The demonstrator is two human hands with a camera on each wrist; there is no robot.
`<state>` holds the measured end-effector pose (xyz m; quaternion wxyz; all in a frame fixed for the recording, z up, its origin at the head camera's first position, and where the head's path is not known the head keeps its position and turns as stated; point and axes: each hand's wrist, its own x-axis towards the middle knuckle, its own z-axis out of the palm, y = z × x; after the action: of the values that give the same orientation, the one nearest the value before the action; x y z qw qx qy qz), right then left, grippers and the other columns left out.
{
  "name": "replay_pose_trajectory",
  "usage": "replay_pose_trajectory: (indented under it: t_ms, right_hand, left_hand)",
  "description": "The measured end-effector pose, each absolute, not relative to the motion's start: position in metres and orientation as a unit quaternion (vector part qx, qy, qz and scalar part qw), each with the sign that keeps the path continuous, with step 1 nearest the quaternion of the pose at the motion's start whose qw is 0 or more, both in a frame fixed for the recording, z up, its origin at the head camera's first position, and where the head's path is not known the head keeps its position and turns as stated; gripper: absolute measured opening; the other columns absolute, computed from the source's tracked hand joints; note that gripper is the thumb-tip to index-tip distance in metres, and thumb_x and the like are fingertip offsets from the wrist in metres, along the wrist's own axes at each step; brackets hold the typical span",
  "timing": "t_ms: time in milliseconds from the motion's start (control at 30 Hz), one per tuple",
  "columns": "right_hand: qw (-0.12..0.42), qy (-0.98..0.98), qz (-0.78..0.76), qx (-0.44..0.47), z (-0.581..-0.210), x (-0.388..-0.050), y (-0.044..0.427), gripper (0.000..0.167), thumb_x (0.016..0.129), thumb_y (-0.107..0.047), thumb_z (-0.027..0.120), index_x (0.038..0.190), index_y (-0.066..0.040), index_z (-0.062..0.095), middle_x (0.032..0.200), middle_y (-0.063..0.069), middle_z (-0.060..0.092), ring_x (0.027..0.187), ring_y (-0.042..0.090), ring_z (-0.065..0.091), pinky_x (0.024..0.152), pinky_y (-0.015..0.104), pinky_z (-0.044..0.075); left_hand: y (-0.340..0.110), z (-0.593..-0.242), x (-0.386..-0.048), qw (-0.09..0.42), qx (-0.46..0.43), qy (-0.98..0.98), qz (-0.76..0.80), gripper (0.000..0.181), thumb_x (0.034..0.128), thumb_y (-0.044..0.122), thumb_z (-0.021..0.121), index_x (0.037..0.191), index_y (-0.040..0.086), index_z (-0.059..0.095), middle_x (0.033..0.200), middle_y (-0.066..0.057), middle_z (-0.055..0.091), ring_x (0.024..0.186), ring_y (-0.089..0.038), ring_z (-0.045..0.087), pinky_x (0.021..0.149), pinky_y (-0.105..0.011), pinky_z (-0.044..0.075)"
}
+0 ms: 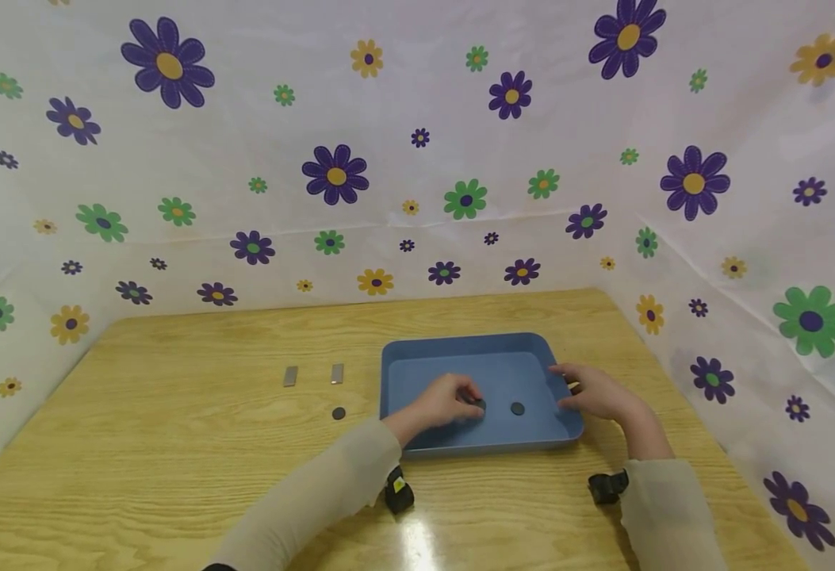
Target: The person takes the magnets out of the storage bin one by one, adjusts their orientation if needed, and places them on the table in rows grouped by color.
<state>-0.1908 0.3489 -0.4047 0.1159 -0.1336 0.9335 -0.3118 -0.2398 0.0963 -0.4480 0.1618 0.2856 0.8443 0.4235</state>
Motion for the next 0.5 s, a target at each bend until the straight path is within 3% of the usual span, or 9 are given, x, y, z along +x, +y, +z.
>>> replay_pose_trajectory:
  t_ms: [500]
  right_hand:
    - [0.119,0.931,-0.317,-0.133,-0.406,-0.192,0.351,0.056,0.081,-0.007,0.061,0.127,0.013,0.036,0.123,0.036,0.036,0.107,0.050,0.039,0.079,0.050,0.042]
  left_hand:
    - [0.088,-0.427,-0.235,0.154,0.222,0.768,0.580,0.017,0.0770,0.010,0.069,0.092,0.006,0.063,0.086,0.001,0.057,0.071,-0.008,0.058,0.056,-0.024,0.049]
